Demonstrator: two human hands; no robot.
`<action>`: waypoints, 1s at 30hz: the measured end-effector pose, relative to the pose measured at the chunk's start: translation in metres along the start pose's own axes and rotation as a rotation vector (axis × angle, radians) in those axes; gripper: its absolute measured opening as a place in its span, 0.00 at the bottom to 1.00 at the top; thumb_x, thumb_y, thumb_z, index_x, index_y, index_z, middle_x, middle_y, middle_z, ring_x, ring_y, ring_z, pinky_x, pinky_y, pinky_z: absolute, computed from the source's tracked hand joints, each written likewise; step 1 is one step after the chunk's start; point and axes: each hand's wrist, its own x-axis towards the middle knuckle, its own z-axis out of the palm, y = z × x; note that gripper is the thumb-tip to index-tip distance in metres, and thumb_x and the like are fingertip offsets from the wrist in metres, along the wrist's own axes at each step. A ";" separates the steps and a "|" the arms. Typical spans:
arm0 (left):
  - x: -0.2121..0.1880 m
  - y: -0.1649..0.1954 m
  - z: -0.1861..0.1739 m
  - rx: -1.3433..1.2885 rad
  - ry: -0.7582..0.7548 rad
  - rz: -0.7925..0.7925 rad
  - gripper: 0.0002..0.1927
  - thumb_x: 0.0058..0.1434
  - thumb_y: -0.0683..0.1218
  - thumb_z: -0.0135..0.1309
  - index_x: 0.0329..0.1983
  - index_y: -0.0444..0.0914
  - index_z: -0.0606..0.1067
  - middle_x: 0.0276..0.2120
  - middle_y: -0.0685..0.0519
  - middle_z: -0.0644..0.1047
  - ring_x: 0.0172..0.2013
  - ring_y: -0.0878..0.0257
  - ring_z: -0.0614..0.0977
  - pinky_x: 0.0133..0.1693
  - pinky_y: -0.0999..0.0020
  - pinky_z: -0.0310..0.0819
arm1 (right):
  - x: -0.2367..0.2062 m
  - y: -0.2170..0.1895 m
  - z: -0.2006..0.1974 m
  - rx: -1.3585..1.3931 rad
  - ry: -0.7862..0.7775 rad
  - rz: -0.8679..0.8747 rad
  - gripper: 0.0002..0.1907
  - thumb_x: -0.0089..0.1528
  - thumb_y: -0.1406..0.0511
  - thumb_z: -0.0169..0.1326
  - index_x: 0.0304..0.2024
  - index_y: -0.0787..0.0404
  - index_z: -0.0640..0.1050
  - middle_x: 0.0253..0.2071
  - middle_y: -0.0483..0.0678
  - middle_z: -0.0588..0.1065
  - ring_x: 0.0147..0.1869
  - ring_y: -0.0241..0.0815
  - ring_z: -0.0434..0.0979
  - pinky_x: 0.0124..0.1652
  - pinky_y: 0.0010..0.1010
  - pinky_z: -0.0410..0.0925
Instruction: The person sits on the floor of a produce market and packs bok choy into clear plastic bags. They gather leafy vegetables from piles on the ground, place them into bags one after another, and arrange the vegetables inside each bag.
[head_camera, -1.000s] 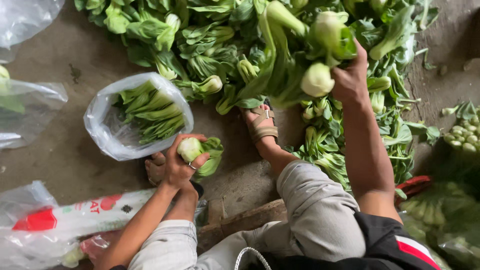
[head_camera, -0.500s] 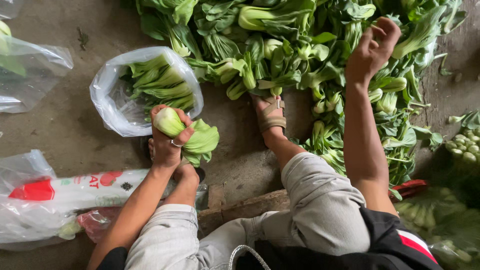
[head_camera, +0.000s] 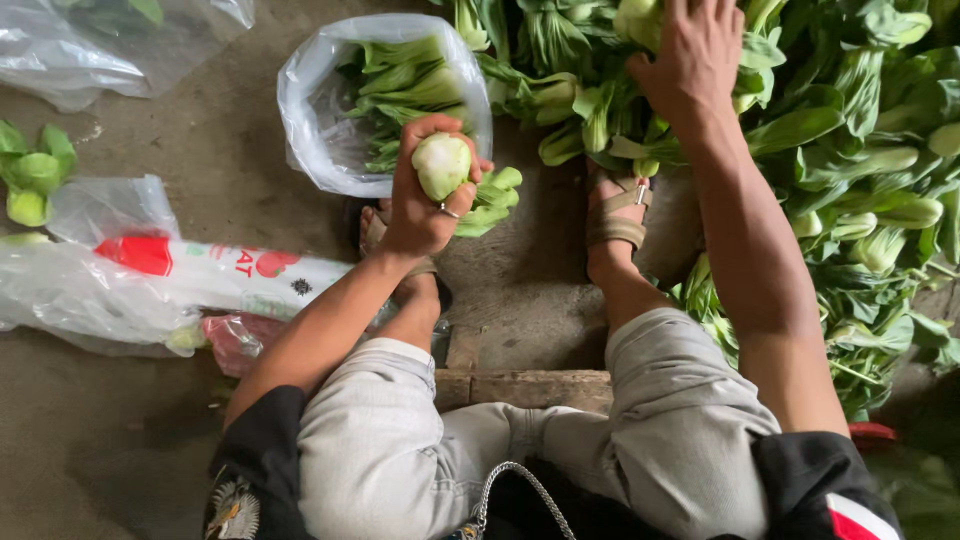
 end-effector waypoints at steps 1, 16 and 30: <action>0.001 -0.004 -0.001 0.020 0.041 -0.024 0.27 0.64 0.40 0.58 0.63 0.40 0.61 0.43 0.53 0.75 0.43 0.67 0.77 0.53 0.68 0.75 | -0.008 -0.004 -0.015 0.134 0.054 -0.010 0.36 0.52 0.64 0.67 0.58 0.66 0.66 0.57 0.66 0.69 0.62 0.64 0.66 0.57 0.52 0.62; 0.006 -0.014 0.019 0.004 0.124 0.146 0.58 0.43 0.66 0.74 0.72 0.40 0.60 0.52 0.56 0.69 0.50 0.68 0.73 0.56 0.73 0.70 | -0.070 -0.163 -0.087 0.908 -0.094 -0.217 0.59 0.58 0.63 0.70 0.77 0.67 0.43 0.54 0.58 0.73 0.55 0.53 0.79 0.55 0.40 0.74; -0.009 0.006 0.038 0.169 0.047 0.201 0.58 0.42 0.55 0.82 0.68 0.43 0.56 0.61 0.52 0.61 0.57 0.62 0.67 0.61 0.64 0.65 | -0.093 -0.167 -0.056 1.082 -0.094 -0.248 0.57 0.56 0.60 0.69 0.74 0.65 0.46 0.61 0.57 0.65 0.62 0.53 0.70 0.65 0.41 0.63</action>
